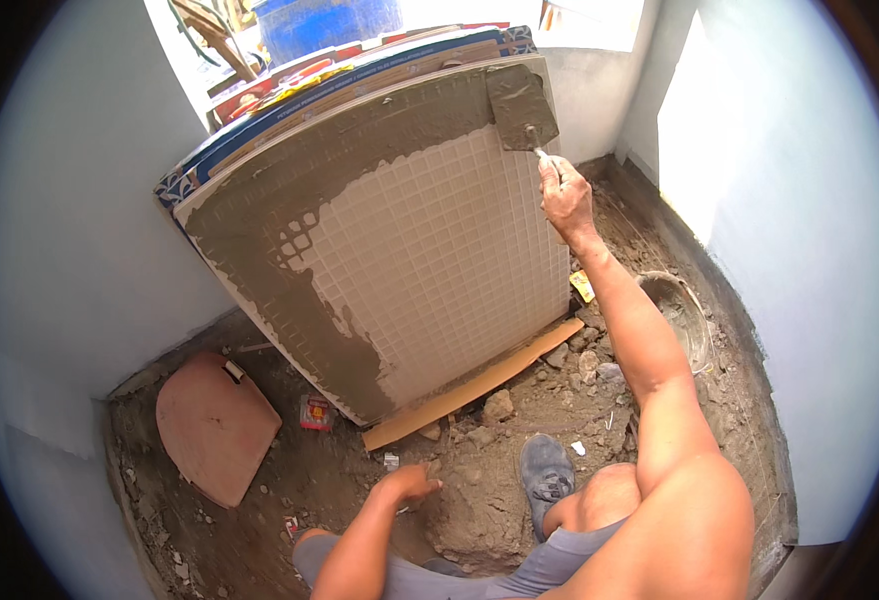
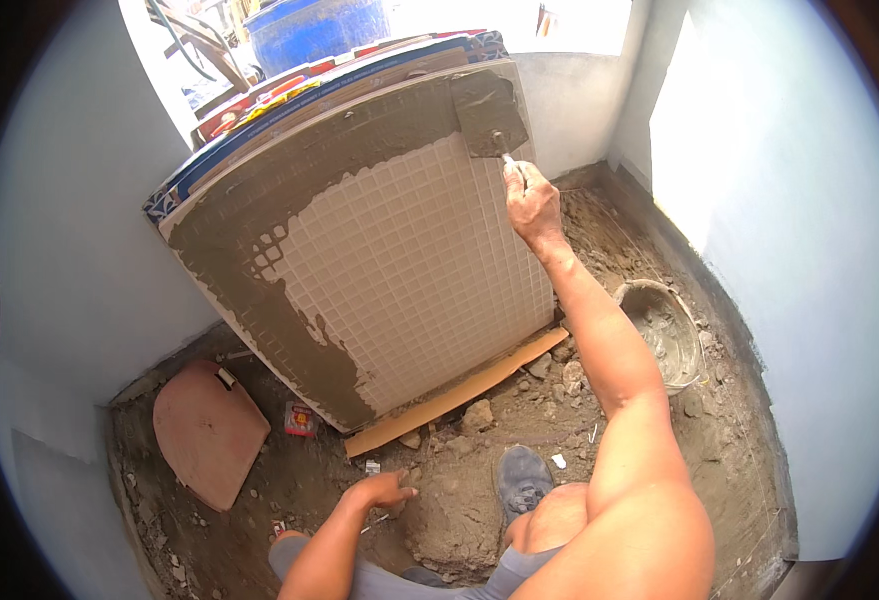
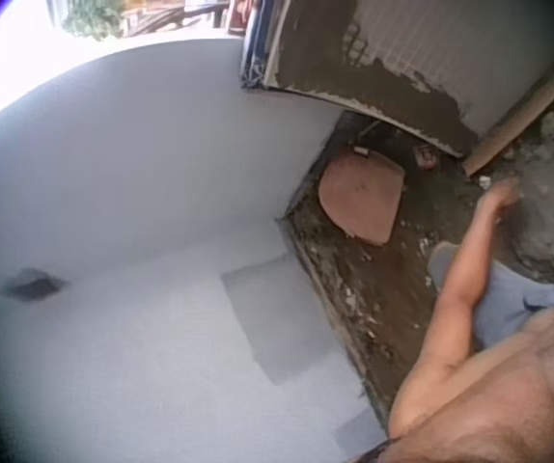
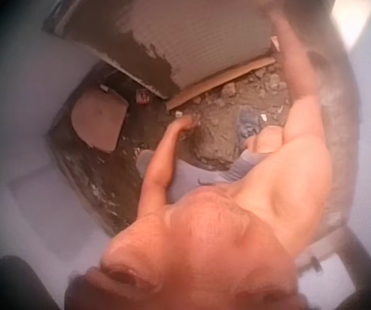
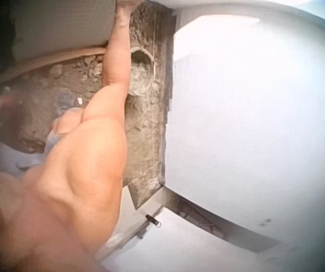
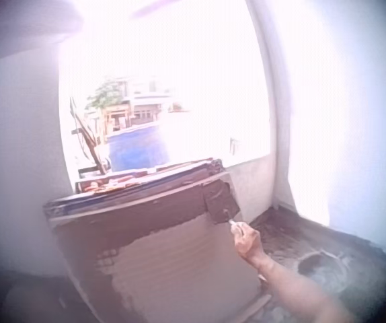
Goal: The person spreads and levels wet cement on the floor using a trowel and a straightedge, then applies cement to the back of a large tile with a trowel. The person kneels during the work and uses a string line as a guide.
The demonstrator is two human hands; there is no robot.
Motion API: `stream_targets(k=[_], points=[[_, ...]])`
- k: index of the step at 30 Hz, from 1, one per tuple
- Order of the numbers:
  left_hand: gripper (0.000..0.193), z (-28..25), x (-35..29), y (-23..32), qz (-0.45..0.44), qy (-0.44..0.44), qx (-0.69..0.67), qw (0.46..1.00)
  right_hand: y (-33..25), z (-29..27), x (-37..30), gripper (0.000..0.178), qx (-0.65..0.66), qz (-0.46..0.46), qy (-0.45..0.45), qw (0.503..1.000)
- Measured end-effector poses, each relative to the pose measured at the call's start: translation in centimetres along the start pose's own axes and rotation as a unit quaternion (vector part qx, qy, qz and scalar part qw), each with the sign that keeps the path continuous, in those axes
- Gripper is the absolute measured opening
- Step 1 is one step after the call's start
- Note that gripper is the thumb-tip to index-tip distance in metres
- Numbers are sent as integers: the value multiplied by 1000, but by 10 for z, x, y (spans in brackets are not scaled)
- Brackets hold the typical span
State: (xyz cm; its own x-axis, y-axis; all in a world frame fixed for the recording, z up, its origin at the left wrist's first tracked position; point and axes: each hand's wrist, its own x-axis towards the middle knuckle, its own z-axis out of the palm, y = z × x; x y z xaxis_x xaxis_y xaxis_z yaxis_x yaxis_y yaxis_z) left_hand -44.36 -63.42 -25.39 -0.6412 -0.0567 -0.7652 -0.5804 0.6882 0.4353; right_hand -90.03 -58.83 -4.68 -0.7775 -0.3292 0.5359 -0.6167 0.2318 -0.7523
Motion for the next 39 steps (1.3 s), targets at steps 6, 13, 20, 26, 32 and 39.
stream_targets(k=[6, 13, 20, 26, 32, 39], points=[[72, -1, 6, 0, -18, -29, 9, 999, -3, -28, 20, 32, 112, 123, -76, 983], [76, -3, 5, -2, -29, -30, 6, 999, 41, -36, -10, 40, 146, 145, -115, 972], [77, 4, 8, -5, -34, -61, -4, 998, 97, -24, -88, 42, 165, 217, -130, 953], [77, 6, 10, -9, -40, -52, 2, 998, 119, 7, -153, 52, 229, 285, -133, 921], [81, 7, 11, -7, -41, -60, 5, 997, 30, 54, -99, 54, 383, 270, -68, 881], [81, 6, 4, -6, -68, -72, -13, 995, -15, 85, -78, 52, 120, 18, -227, 966]])
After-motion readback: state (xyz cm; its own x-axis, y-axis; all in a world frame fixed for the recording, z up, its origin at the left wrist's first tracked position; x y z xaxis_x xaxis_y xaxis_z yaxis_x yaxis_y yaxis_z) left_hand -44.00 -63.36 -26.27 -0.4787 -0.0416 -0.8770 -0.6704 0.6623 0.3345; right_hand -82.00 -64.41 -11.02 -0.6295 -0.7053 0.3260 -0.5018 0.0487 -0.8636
